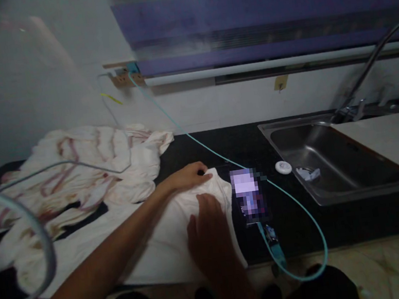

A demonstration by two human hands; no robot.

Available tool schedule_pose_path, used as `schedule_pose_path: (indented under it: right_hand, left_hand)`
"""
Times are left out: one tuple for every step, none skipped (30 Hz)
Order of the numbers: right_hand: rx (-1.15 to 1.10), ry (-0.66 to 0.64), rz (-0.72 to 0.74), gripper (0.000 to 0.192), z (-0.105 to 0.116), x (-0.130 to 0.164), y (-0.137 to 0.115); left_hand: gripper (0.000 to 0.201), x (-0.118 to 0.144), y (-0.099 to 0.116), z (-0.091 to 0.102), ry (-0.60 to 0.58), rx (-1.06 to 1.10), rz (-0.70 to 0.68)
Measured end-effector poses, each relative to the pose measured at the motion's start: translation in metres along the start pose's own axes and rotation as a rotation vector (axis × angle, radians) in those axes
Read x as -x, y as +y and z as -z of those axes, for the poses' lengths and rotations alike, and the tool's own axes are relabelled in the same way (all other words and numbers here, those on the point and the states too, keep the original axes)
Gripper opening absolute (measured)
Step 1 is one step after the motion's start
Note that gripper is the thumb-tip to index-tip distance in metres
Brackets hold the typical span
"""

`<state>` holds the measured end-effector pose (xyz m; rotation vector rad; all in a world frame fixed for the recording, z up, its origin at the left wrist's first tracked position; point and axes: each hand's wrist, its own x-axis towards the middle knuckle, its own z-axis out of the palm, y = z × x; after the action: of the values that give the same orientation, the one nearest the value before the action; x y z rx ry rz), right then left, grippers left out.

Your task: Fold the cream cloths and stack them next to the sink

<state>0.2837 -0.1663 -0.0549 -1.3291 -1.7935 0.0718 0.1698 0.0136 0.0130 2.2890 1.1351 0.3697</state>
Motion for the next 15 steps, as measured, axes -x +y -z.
schedule_pose_path:
  right_hand:
    - [-0.001, 0.007, -0.003, 0.053, 0.001, 0.001, -0.001]
    - [-0.004, 0.014, -0.005, 0.052, 0.002, 0.001, -0.003]
    - [-0.008, 0.017, -0.007, 0.051, 0.003, 0.001, -0.004]
    - [-0.013, 0.013, -0.009, 0.049, 0.004, 0.000, -0.005]
    - [-0.020, -0.002, -0.009, 0.047, 0.006, 0.000, -0.006]
    - [-0.028, -0.029, -0.008, 0.043, 0.008, -0.001, -0.007]
    - [-0.037, -0.062, -0.004, 0.040, 0.010, -0.001, -0.008]
    - [-0.046, -0.093, -0.001, 0.037, 0.012, -0.001, -0.009]
    - [-0.054, -0.120, 0.002, 0.035, 0.014, 0.001, -0.010]
    - [-0.058, -0.141, 0.005, 0.033, 0.017, 0.002, -0.011]
    - [-0.054, -0.152, 0.010, 0.034, 0.019, 0.004, -0.011]
    - [-0.044, -0.158, 0.016, 0.035, 0.021, 0.006, -0.011]
    - [-0.031, -0.161, 0.020, 0.037, 0.023, 0.007, -0.011]
    - [-0.023, -0.167, 0.021, 0.038, 0.025, 0.008, -0.010]
    - [-0.025, -0.171, 0.019, 0.038, 0.028, 0.008, -0.010]
  left_hand:
    - [0.041, -0.007, 0.003, 0.001, -0.011, 0.020, -0.036]
    - [0.037, -0.013, 0.007, 0.000, 0.002, 0.029, -0.060]
    - [0.033, -0.019, 0.010, -0.001, 0.023, 0.034, -0.077]
    - [0.027, -0.025, 0.013, -0.003, 0.052, 0.032, -0.082]
    - [0.020, -0.030, 0.015, -0.006, 0.085, 0.021, -0.078]
    - [0.014, -0.035, 0.016, -0.010, 0.118, 0.002, -0.068]
    - [0.010, -0.039, 0.016, -0.013, 0.148, -0.026, -0.054]
    - [0.007, -0.042, 0.017, -0.018, 0.175, -0.060, -0.038]
    - [0.005, -0.044, 0.017, -0.022, 0.202, -0.098, -0.021]
    - [0.006, -0.046, 0.019, -0.027, 0.228, -0.140, -0.003]
    - [0.010, -0.046, 0.022, -0.031, 0.254, -0.182, 0.012]
    - [0.014, -0.045, 0.025, -0.035, 0.281, -0.222, 0.021]
    - [0.019, -0.043, 0.031, -0.037, 0.310, -0.259, 0.025]
    - [0.022, -0.040, 0.037, -0.039, 0.344, -0.298, 0.024]
    - [0.024, -0.035, 0.044, -0.040, 0.385, -0.337, 0.019]
